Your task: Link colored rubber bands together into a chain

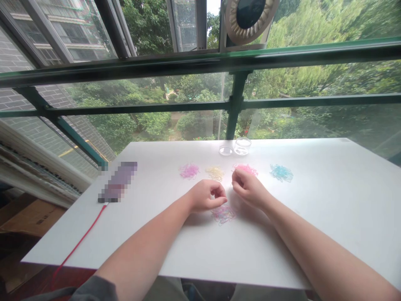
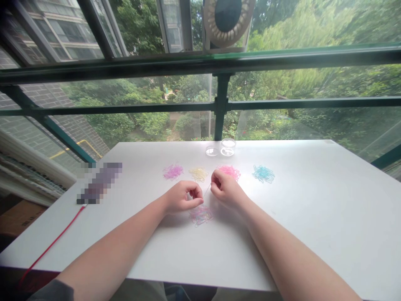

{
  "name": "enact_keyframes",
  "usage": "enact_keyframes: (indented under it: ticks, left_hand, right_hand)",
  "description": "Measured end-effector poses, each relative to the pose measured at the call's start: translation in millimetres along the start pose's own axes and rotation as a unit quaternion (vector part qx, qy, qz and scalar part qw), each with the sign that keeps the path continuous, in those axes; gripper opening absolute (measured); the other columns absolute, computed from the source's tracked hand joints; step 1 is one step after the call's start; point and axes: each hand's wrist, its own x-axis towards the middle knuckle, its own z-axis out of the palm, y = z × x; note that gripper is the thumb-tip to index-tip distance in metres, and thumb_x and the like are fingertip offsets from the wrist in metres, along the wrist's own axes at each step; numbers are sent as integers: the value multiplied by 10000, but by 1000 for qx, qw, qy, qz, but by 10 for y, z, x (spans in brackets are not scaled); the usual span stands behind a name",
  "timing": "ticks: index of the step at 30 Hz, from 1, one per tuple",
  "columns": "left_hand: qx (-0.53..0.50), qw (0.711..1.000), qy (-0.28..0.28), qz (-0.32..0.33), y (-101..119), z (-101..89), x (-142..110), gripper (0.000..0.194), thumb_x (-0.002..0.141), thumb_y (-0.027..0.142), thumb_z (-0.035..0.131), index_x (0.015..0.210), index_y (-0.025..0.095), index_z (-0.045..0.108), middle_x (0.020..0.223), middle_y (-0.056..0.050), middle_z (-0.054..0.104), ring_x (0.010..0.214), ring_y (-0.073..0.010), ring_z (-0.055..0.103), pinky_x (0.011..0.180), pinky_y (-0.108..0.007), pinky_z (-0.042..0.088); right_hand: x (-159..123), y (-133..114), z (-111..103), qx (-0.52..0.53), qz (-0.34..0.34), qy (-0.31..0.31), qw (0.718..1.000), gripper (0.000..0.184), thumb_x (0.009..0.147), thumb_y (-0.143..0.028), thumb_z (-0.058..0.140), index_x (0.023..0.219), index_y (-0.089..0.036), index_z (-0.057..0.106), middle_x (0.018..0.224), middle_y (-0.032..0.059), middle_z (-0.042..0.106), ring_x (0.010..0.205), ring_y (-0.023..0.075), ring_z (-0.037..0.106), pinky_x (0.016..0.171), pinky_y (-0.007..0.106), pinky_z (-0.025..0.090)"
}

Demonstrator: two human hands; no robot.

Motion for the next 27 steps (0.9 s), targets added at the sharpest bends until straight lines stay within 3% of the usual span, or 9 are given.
enact_keyframes:
  ticks: [6,10,17,23,27]
  left_hand:
    - [14,998,59,-13,-62,-12,14,67,727,210,577,703,148,586,761,-27,650,699,-109,578,648,-214,448]
    - [-27,995,91,9,-31,-5,12,48,712,167,577,672,147,559,948,-66,681,883,-148,623,726,-228,473]
    - [-73,988,137,1,-32,29,4,75,651,127,595,607,132,535,789,-78,708,730,-145,654,600,-211,471]
    - [-97,989,112,-1,-52,8,2,82,620,90,585,592,130,518,767,-73,706,710,-138,649,615,-216,476]
    - [-98,987,126,-4,-82,-2,12,73,629,112,595,590,127,535,737,-69,696,694,-134,638,620,-220,477]
  right_hand:
    - [-39,-53,-15,32,-47,-101,993,113,725,-107,434,685,-195,375,603,-53,367,541,87,329,506,226,281]
    - [-51,-85,-22,33,-40,-101,994,108,725,-102,430,687,-193,386,595,-54,365,537,86,324,505,227,275]
    - [-58,-97,-23,42,-45,-88,994,126,721,-93,432,688,-197,368,598,-56,356,536,86,315,502,230,264]
    - [-54,-95,-9,34,-45,-82,995,111,738,-107,439,703,-195,382,608,-52,373,541,88,332,504,231,273]
    - [-48,-92,2,29,-48,-79,995,94,749,-118,440,710,-193,398,618,-45,395,549,90,349,514,232,286]
